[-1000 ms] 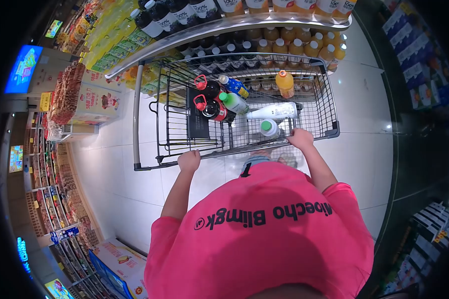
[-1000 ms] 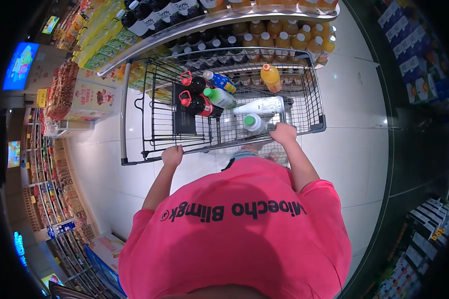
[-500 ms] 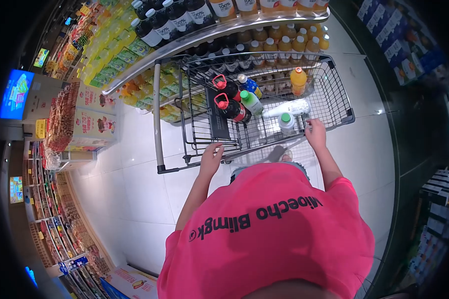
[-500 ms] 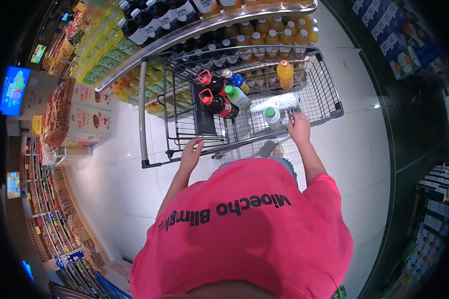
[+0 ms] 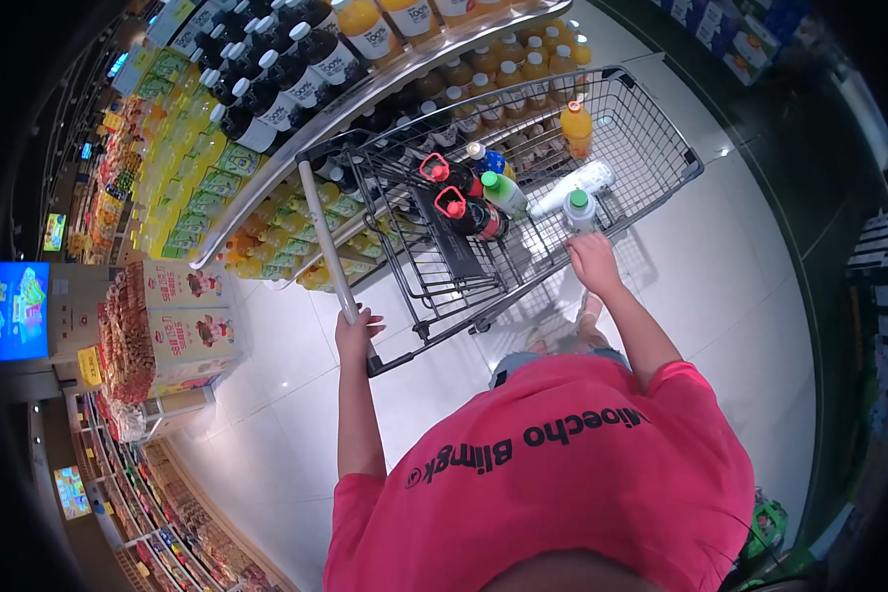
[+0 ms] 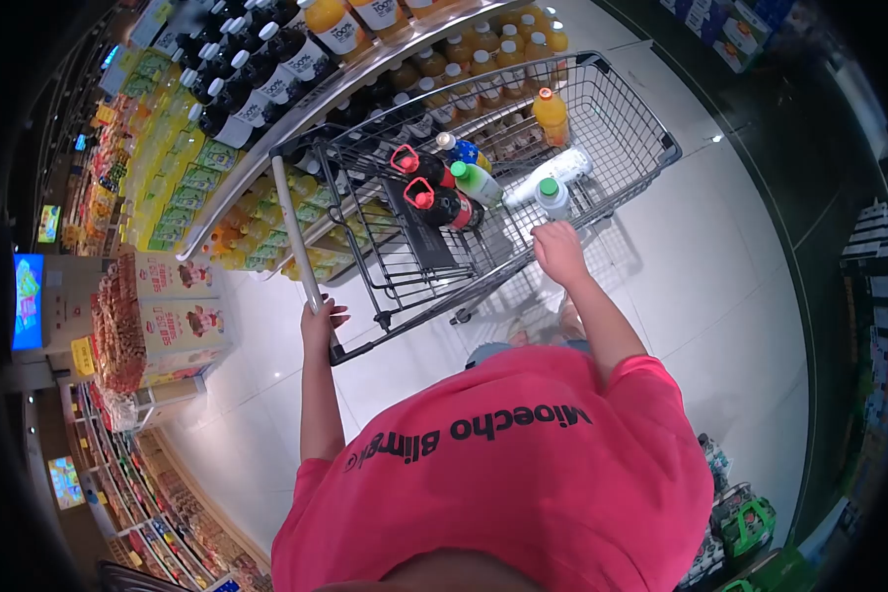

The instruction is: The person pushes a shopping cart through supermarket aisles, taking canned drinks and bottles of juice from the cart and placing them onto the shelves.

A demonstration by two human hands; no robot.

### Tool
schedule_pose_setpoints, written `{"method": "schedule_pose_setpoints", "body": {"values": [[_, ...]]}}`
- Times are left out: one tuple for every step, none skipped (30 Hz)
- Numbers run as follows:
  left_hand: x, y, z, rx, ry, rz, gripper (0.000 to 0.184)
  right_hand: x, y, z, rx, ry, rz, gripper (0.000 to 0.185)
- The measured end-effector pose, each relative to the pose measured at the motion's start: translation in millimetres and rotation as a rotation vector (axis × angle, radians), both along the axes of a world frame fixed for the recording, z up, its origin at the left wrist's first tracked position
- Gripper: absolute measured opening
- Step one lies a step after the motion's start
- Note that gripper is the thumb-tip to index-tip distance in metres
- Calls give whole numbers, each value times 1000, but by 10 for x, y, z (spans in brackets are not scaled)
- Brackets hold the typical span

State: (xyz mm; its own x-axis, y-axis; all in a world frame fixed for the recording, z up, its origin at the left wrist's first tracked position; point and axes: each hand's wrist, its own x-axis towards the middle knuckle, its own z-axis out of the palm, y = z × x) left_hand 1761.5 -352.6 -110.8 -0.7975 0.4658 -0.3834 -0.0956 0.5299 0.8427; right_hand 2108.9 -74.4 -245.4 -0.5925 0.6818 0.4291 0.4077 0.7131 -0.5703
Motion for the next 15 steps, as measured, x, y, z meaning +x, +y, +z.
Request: {"method": "schedule_pose_setpoints", "body": {"values": [[6, -10, -38, 15, 12, 7, 35, -19, -22, 8, 3, 7, -11, 10], [12, -26, -65, 29, 25, 18, 34, -20, -41, 10, 6, 14, -17, 10], [17, -28, -90, 28, 34, 15, 33, -11, -40, -1, 11, 3, -34, 10], [36, -35, -82, 29, 47, 13, 33, -20, -54, 1, 17, -5, -49, 9], [42, -34, -61, 32, 65, 11, 32, -44, -70, 9, 24, -8, -65, 9], [43, -13, -50, 29, 63, 8, 31, -64, -65, 5, 21, -18, -75, 8], [61, -16, -38, 28, 60, 7, 31, -58, -69, 4, 20, -28, -83, 8], [72, -22, -27, 27, 56, 9, 30, -53, -71, 5, 19, -40, -90, 8], [73, -27, -25, 28, 65, 4, 30, -53, -72, 7, 22, -35, -94, 8], [80, -17, -51, 27, 72, 4, 30, -53, -51, -7, 24, -31, -94, 7], [88, -21, -75, 25, 81, 5, 30, -54, -44, -21, 24, -27, -93, 7], [90, -29, -109, 33, 97, 12, 31, -54, -39, -35, 24, -28, -93, 7], [102, -1, -126, 22, 109, 11, 31, -62, 7, -61, 22, -28, -92, 6], [122, 9, -132, 13, 122, 10, 31, -69, 29, -79, 22, -27, -93, 6], [134, 27, -137, 5, 135, 6, 31, -73, 44, -97, 15, -18, -87, 6]]}}
